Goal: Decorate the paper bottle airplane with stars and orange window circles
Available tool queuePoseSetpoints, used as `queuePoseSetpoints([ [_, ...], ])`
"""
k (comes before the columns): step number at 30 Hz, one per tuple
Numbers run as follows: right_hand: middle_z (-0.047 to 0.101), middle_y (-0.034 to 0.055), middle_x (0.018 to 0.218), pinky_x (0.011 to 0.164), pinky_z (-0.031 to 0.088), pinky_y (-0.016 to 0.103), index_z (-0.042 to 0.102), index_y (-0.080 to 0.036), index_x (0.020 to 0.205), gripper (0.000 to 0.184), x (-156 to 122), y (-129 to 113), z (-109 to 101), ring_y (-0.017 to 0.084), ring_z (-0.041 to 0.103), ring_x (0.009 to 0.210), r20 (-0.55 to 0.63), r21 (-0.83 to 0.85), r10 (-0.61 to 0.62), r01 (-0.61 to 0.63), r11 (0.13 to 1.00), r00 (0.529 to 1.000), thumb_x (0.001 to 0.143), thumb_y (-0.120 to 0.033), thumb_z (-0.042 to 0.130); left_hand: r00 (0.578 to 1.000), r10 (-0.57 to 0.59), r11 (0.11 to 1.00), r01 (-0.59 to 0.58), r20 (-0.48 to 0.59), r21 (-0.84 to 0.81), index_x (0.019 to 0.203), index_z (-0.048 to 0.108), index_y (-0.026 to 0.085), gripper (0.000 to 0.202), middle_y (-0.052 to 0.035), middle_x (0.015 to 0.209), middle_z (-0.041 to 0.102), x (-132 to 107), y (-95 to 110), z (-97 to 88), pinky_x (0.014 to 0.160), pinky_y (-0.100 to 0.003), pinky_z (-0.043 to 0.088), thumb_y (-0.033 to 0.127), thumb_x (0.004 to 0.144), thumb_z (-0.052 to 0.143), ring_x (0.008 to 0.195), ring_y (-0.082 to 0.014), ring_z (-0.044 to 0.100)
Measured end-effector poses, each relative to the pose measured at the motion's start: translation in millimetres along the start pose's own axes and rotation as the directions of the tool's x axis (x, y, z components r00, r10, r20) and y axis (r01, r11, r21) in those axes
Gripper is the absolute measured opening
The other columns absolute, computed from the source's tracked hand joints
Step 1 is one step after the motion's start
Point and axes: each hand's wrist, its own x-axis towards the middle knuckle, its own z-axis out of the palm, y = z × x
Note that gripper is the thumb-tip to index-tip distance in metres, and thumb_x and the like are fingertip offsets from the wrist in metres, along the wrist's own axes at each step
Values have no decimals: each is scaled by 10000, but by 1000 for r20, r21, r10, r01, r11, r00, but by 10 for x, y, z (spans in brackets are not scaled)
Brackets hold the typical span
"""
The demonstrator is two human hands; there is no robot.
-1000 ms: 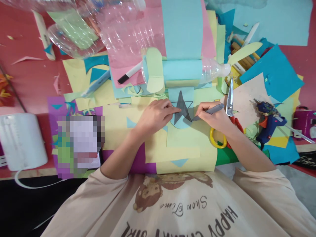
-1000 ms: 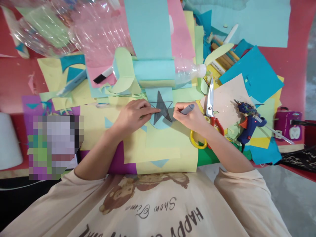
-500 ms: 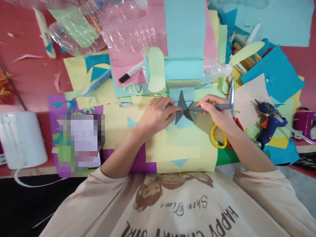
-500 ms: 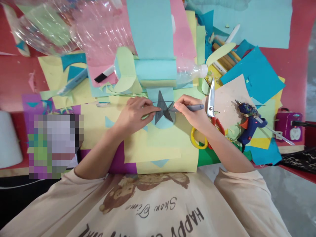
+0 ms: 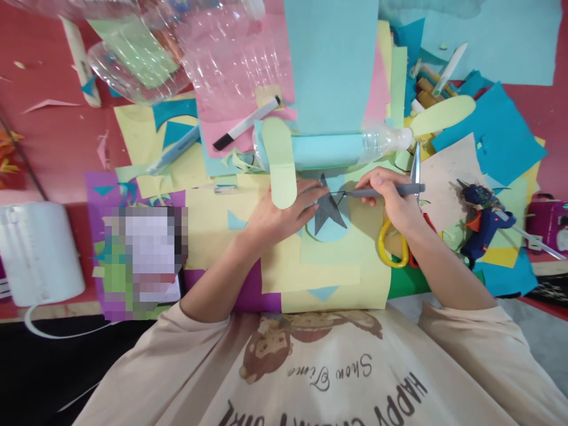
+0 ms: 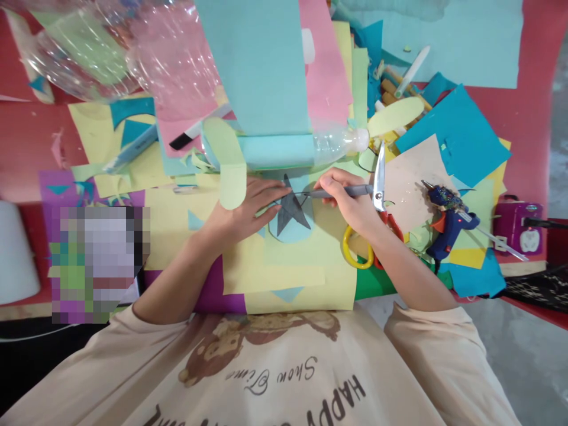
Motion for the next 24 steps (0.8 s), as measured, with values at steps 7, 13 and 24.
queuePoseSetpoints([
  [7,625,-20,615,525,422,241,644,-207,733,116,3,13,-14,99,547,544,16,-23,5,-5,1000,1000,831,-246,598,998,-8,1000,8,63,-4,1353,512,210,433,-88,1195,613,0,-4,-10,938,-370,489,192,924,462,1073,-216,590],
  [13,665,13,740,559,424,243,675,-194,830,126,-31,25,3,118,576,640,136,-45,22,-16,999,990,821,-320,669,999,4,1000,-4,38,12,1335,525,168,417,-90,1112,610,2,4,0,871,-334,492,207,924,468,1002,-205,584],
  [24,642,7,706,546,362,248,681,-175,829,180,-41,42,22,105,506,600,163,-149,8,16,989,987,829,-354,659,999,3,1000,-4,37,24,1314,553,136,415,-81,997,597,13,2,15,817,-328,490,215,913,483,859,-187,557],
])
